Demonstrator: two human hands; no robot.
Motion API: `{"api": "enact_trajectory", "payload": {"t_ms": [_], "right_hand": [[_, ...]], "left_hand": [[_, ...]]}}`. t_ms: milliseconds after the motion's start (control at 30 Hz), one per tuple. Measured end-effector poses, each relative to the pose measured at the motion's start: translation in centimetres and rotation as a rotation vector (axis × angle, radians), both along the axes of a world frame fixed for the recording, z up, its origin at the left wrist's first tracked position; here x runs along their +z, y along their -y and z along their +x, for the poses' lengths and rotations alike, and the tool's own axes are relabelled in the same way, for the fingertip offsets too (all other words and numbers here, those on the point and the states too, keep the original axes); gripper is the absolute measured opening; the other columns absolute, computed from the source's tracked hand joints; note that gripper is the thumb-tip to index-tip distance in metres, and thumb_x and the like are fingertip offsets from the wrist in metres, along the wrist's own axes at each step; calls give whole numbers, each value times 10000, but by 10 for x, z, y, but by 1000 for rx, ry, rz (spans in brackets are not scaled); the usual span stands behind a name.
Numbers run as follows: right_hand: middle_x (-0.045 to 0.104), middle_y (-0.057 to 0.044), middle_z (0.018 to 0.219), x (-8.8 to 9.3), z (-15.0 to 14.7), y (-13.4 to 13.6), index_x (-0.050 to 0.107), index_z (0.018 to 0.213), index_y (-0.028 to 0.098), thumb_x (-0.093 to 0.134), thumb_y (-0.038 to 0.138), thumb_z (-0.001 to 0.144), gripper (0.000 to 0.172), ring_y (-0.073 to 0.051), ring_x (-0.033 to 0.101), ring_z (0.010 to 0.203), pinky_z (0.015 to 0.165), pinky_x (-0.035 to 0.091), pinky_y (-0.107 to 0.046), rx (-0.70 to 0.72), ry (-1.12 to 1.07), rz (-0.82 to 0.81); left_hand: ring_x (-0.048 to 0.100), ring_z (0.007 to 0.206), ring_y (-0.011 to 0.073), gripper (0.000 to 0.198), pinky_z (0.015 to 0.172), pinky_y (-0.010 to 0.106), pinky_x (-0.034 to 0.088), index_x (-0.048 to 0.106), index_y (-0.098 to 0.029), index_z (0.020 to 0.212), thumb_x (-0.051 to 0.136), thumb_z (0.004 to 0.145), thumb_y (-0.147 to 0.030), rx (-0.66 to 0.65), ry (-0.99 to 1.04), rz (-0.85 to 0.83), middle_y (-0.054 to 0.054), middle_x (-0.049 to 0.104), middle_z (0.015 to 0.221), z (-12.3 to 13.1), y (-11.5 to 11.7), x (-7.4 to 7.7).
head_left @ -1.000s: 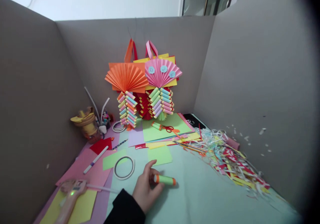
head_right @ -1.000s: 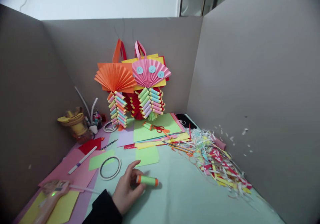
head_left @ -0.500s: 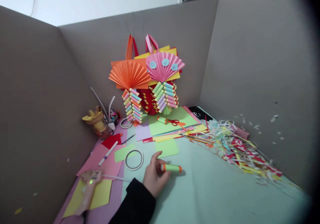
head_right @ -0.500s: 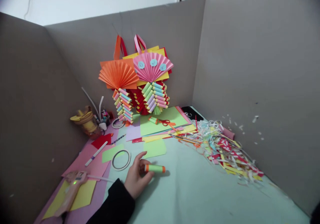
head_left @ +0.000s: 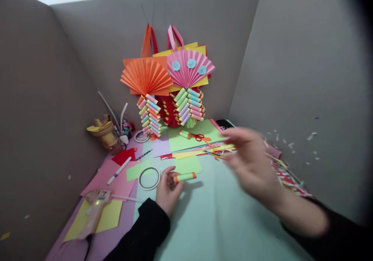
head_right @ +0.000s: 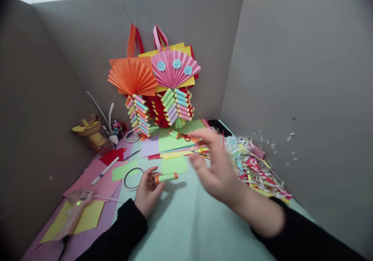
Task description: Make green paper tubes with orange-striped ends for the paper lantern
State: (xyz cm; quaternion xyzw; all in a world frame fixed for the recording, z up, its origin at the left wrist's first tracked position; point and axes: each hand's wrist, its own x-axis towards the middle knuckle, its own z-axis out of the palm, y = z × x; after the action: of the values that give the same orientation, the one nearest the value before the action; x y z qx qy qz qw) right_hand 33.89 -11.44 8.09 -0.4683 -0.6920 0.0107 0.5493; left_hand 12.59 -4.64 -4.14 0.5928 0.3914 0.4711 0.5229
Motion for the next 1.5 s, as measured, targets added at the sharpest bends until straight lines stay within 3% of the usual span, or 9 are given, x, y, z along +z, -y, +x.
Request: {"api": "enact_trajectory", "payload": {"t_ms": [167, 300, 367, 567, 733, 867, 967, 1100, 1500], "right_hand": [[509, -120, 1242, -98, -26, -51, 441, 1237, 218, 684, 212, 692, 596, -257, 530, 1093, 836, 494, -393, 172, -117, -491], [601, -29, 870, -137, -32, -69, 503, 1049, 203, 604, 201, 734, 330, -171, 600, 798, 668, 481, -292, 267, -423, -662], [567, 8, 753, -140, -32, -69, 523, 938, 202, 591, 209, 744, 205, -142, 567, 694, 616, 448, -265, 287, -456, -659], [529, 31, 715, -127, -31, -61, 548, 906, 204, 618, 186, 722, 198, -119, 499, 624, 581, 406, -245, 239, -377, -604], [551, 13, 732, -121, -30, -57, 558, 833, 196, 625, 180, 719, 133, -129, 516, 648, 602, 424, -251, 236, -324, -575], [611, -6, 829, -125, -31, -53, 484, 1005, 223, 601, 205, 770, 263, -152, 585, 750, 674, 459, -272, 301, -470, -548], [620, -19, 880, -128, -29, -51, 463, 976, 233, 592, 248, 813, 209, -160, 603, 818, 730, 468, -288, 313, -553, -507], [610, -39, 885, -126, -25, -50, 559, 862, 216, 558, 269, 852, 54, -166, 595, 828, 724, 470, -291, 299, -469, -476], [550, -73, 963, -116, -20, -49, 660, 770, 219, 575, 219, 819, 98, -188, 563, 875, 681, 488, -300, 167, -233, -353]], "left_hand": [[618, 815, 148, 446, 739, 272, 497, 472, -200, 1087, 684, 695, -221, -11, 51, -11, 30, 592, 910, 6, -15, 1], [618, 839, 155, 414, 743, 270, 496, 506, -195, 1043, 694, 675, -208, -14, 70, -36, 30, 601, 908, 8, -23, 3], [611, 795, 145, 364, 692, 248, 489, 525, -188, 986, 700, 668, -212, -19, 70, -64, 23, 598, 879, 9, -24, 4], [554, 682, 111, 269, 607, 213, 440, 536, -177, 880, 708, 683, -238, -64, 60, -121, -1, 588, 791, 8, -24, 5], [523, 675, 96, 246, 602, 202, 419, 531, -170, 880, 694, 715, -250, -102, 57, -152, -1, 579, 807, 5, -22, 5], [524, 713, 97, 222, 629, 203, 422, 502, -177, 824, 689, 707, -200, -112, 90, -129, 3, 580, 857, 4, -21, 2], [528, 738, 101, 225, 641, 204, 420, 497, -184, 838, 679, 708, -178, -119, 103, -100, 4, 578, 888, 3, -20, 0], [504, 677, 96, 219, 611, 204, 405, 549, -170, 886, 677, 712, -205, -112, 25, -101, -8, 559, 799, 2, -20, 0], [485, 610, 91, 247, 561, 201, 399, 564, -165, 877, 689, 691, -270, -49, -15, -142, -20, 540, 742, 2, -18, 7]]}}
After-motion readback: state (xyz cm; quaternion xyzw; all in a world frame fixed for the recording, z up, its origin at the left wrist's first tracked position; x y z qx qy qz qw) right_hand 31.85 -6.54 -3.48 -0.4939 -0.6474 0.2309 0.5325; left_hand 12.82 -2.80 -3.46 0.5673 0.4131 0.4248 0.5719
